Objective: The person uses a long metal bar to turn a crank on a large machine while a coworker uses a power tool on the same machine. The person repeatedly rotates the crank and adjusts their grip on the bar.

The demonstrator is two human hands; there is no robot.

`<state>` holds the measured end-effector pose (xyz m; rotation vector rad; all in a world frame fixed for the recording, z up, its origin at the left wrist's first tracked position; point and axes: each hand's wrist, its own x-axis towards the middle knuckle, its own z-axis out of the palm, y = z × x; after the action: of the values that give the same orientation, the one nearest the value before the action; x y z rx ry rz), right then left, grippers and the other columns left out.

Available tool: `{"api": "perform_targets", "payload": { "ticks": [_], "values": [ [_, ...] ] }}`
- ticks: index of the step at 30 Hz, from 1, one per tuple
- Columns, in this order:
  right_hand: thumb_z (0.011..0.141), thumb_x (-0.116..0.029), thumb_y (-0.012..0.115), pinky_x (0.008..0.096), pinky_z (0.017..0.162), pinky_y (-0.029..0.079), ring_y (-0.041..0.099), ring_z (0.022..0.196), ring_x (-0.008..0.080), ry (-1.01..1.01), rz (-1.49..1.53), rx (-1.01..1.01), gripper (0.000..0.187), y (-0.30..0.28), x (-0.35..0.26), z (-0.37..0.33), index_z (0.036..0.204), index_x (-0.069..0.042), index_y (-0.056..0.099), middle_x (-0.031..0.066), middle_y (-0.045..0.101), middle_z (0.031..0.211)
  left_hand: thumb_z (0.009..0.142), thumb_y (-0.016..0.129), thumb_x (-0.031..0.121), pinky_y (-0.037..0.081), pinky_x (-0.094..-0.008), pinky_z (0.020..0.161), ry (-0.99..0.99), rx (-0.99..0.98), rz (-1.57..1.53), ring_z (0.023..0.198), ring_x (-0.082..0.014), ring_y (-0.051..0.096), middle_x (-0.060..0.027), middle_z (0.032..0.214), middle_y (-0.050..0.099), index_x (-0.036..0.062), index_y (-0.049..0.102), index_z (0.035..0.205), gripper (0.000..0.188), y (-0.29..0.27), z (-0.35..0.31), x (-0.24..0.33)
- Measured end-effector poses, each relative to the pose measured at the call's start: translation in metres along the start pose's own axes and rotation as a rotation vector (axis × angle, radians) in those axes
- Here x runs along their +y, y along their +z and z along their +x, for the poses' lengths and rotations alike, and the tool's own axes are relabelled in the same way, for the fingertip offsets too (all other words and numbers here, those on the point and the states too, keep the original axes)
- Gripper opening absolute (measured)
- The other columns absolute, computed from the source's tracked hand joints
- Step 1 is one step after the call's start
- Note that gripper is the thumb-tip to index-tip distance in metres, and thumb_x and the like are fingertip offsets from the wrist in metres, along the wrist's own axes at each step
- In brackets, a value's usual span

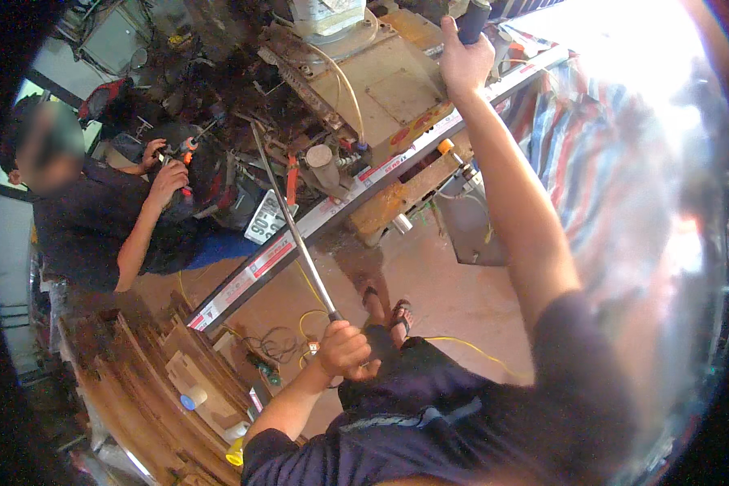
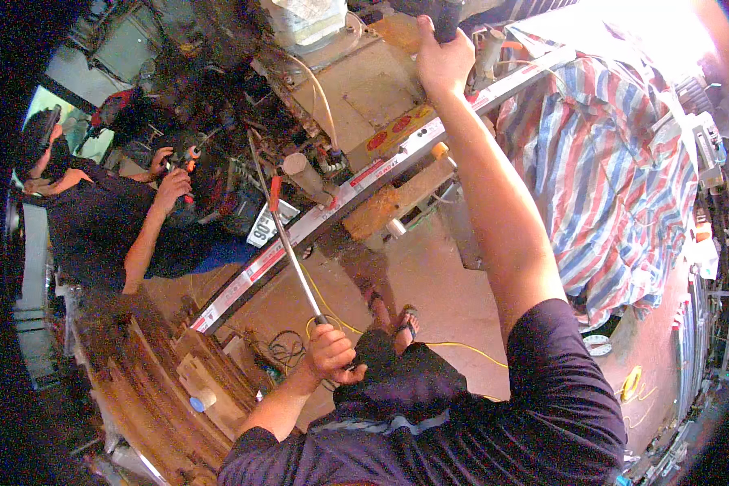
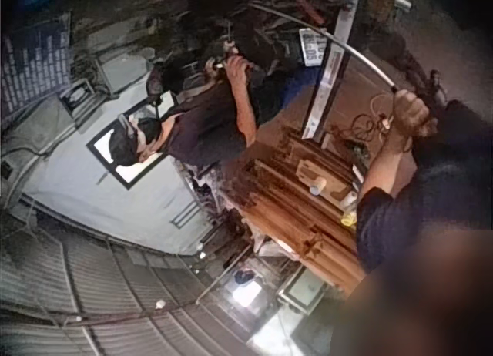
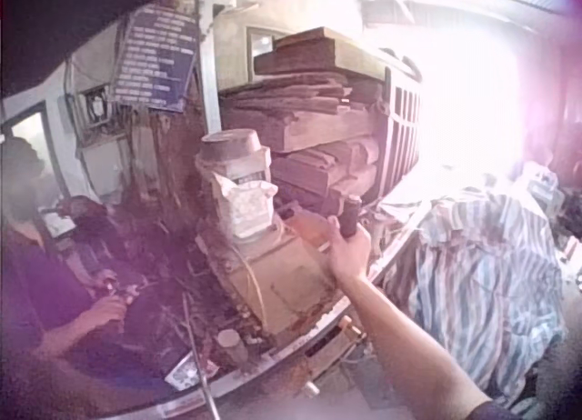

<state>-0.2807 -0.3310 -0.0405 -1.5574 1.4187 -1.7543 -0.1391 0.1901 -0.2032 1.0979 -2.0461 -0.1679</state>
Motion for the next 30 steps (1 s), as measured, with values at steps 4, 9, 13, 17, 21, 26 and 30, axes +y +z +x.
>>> {"api": "perform_targets", "payload": {
  "ticks": [4,9,13,17,21,26,30],
  "values": [
    [0.098,-0.048,0.082,0.0448,0.077,0.054,0.067,0.071,0.0248,-0.030,0.004,-0.008,0.054,0.001,0.003,0.003,0.086,0.004,0.074,0.0122,0.071,0.073,0.079,0.085,0.046,0.051,-0.0483,0.092,-0.028,-0.053,-0.011,0.090,-0.0263,0.066,-0.0032,0.087,0.065,0.0135,0.065,0.079,0.038,-0.007,0.005,0.005],
    [0.099,-0.048,0.082,0.0434,0.074,0.054,0.065,0.070,0.0228,-0.050,-0.016,0.014,0.053,-0.004,-0.004,0.002,0.087,0.003,0.073,0.0108,0.070,0.072,0.080,0.085,0.047,0.050,-0.0503,0.102,-0.052,-0.101,-0.026,0.099,-0.0271,0.068,-0.0043,0.092,0.069,0.0121,0.068,0.082,0.039,-0.018,0.007,0.010],
    [0.098,-0.049,0.080,0.0459,0.088,0.058,0.078,0.090,0.0374,0.078,-0.047,-0.053,0.050,-0.007,-0.009,0.002,0.104,0.001,0.080,0.0225,0.080,0.092,0.079,0.083,0.039,0.049,-0.0503,0.101,-0.053,-0.149,-0.040,0.099,-0.0295,0.065,-0.0066,0.094,0.064,0.0121,0.063,0.084,0.033,-0.025,0.003,0.010],
    [0.098,-0.051,0.081,0.0475,0.085,0.057,0.078,0.088,0.0372,0.044,-0.093,-0.015,0.055,-0.006,-0.006,0.003,0.099,0.004,0.079,0.0225,0.079,0.088,0.086,0.076,0.042,0.046,-0.0495,0.109,-0.062,-0.198,-0.043,0.106,-0.0273,0.068,-0.0045,0.099,0.069,0.0131,0.069,0.089,0.029,-0.024,-0.005,0.007],
    [0.097,-0.051,0.082,0.0485,0.082,0.057,0.078,0.083,0.0362,0.049,-0.101,-0.001,0.055,-0.007,-0.003,0.007,0.094,0.004,0.078,0.0220,0.078,0.083,0.081,0.076,0.034,0.048,-0.0487,0.107,-0.058,-0.175,-0.085,0.108,-0.0286,0.065,-0.0063,0.101,0.064,0.0117,0.067,0.094,0.027,-0.024,-0.006,0.005],
    [0.098,-0.050,0.082,0.0471,0.078,0.056,0.075,0.076,0.0338,0.031,-0.052,0.007,0.053,-0.007,-0.005,0.003,0.091,0.003,0.078,0.0185,0.076,0.078,0.081,0.070,0.025,0.048,-0.0474,0.109,-0.052,-0.137,-0.061,0.110,-0.0270,0.065,-0.0047,0.101,0.064,0.0119,0.066,0.095,0.019,-0.026,-0.001,0.006],
    [0.098,-0.048,0.081,0.0464,0.077,0.055,0.072,0.073,0.0304,0.024,-0.109,0.012,0.051,-0.006,-0.011,0.004,0.088,0.002,0.077,0.0165,0.075,0.077,0.080,0.067,0.022,0.048,-0.0473,0.110,-0.063,-0.153,-0.066,0.110,-0.0260,0.065,-0.0034,0.102,0.065,0.0123,0.067,0.094,0.017,-0.024,-0.003,0.006]
  ]
}}
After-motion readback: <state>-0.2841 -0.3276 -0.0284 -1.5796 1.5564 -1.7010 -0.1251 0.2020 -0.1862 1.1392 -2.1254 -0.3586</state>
